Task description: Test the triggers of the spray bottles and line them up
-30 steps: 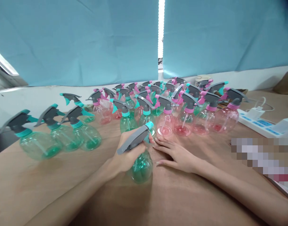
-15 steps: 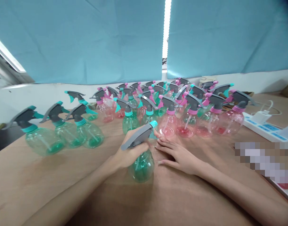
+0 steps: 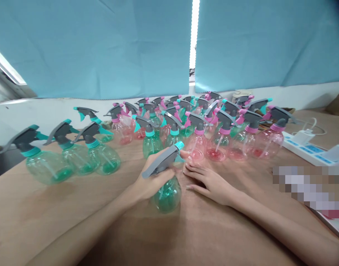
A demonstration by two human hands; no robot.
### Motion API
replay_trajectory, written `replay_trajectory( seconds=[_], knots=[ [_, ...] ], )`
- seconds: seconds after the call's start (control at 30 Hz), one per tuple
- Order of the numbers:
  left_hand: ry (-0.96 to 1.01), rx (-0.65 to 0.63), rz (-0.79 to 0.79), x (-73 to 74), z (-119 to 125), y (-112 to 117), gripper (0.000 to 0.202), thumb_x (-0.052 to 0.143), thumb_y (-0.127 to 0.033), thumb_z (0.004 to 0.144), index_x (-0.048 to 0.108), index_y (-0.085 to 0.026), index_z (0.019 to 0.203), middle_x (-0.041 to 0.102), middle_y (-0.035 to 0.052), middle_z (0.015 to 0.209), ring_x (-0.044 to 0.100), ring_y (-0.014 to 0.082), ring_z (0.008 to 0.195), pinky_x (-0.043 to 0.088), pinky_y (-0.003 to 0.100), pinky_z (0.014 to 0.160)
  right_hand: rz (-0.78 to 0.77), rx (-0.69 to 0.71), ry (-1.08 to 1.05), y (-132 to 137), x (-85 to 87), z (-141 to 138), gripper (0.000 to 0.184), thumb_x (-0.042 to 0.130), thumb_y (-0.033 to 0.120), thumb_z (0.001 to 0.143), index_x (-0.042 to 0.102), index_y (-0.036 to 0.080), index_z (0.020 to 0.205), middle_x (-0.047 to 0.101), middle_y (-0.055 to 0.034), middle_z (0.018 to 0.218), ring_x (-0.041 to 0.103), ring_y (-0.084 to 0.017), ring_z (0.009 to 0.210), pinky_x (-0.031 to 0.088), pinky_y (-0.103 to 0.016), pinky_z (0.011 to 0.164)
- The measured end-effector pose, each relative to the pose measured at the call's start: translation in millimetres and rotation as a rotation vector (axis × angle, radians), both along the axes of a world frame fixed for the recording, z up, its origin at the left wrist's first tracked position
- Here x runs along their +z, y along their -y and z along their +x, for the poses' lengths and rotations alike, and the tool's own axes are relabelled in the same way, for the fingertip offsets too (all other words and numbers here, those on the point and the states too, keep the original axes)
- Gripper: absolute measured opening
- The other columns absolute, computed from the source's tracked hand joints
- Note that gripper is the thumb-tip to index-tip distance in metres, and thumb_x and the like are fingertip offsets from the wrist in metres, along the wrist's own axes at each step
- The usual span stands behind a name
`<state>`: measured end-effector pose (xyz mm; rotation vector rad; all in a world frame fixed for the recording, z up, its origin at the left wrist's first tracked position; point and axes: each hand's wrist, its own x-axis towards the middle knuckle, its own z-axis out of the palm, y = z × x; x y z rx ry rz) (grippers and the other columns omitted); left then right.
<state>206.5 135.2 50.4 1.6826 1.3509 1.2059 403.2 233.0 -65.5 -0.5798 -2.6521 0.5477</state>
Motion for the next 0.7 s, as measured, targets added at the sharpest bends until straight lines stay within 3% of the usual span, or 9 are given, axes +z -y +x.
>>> replay_trajectory(
  seconds=[0.17,0.4,0.6,0.7],
  knots=[
    [-0.006,0.012,-0.003,0.9,0,0,0.015,0.055,-0.019,0.072,0.066,-0.019,0.083,0.064,0.0010,0.068,0.062,0.0203,0.066,0.051,0.031,0.063,-0.010,0.013,0.014,1,3.6,1,0.057,0.045,0.054,0.093,0.045,0.022,0.141,0.044,-0.0084,0.146,0.035,-0.028,0.137,0.029,-0.050,0.113],
    [0.018,-0.001,-0.041,9.7,4,2,0.031,0.054,-0.019,0.073,0.066,-0.019,0.102,0.069,0.0032,0.084,0.064,0.0199,0.071,0.052,0.034,0.074,-0.020,0.005,0.013,2,8.4,2,0.058,0.044,0.055,0.093,0.046,0.022,0.140,0.043,-0.0091,0.146,0.035,-0.028,0.137,0.031,-0.050,0.112],
    [0.035,-0.003,-0.080,8.0,1,0,0.028,0.058,-0.020,0.072,0.066,-0.021,0.099,0.067,0.0018,0.073,0.065,0.0231,0.073,0.052,0.032,0.065,-0.020,0.005,0.024,1,6.8,2,0.060,0.042,0.056,0.093,0.046,0.018,0.140,0.042,-0.0100,0.147,0.034,-0.027,0.138,0.029,-0.049,0.114],
    [0.047,-0.003,-0.124,5.8,-2,-1,0.029,0.060,-0.024,0.071,0.065,-0.021,0.100,0.067,0.0037,0.076,0.066,0.0241,0.075,0.052,0.034,0.066,-0.023,0.011,0.006,1,6.3,2,0.059,0.044,0.056,0.093,0.045,0.020,0.141,0.043,-0.0090,0.146,0.034,-0.027,0.138,0.028,-0.049,0.114]
  ],
)
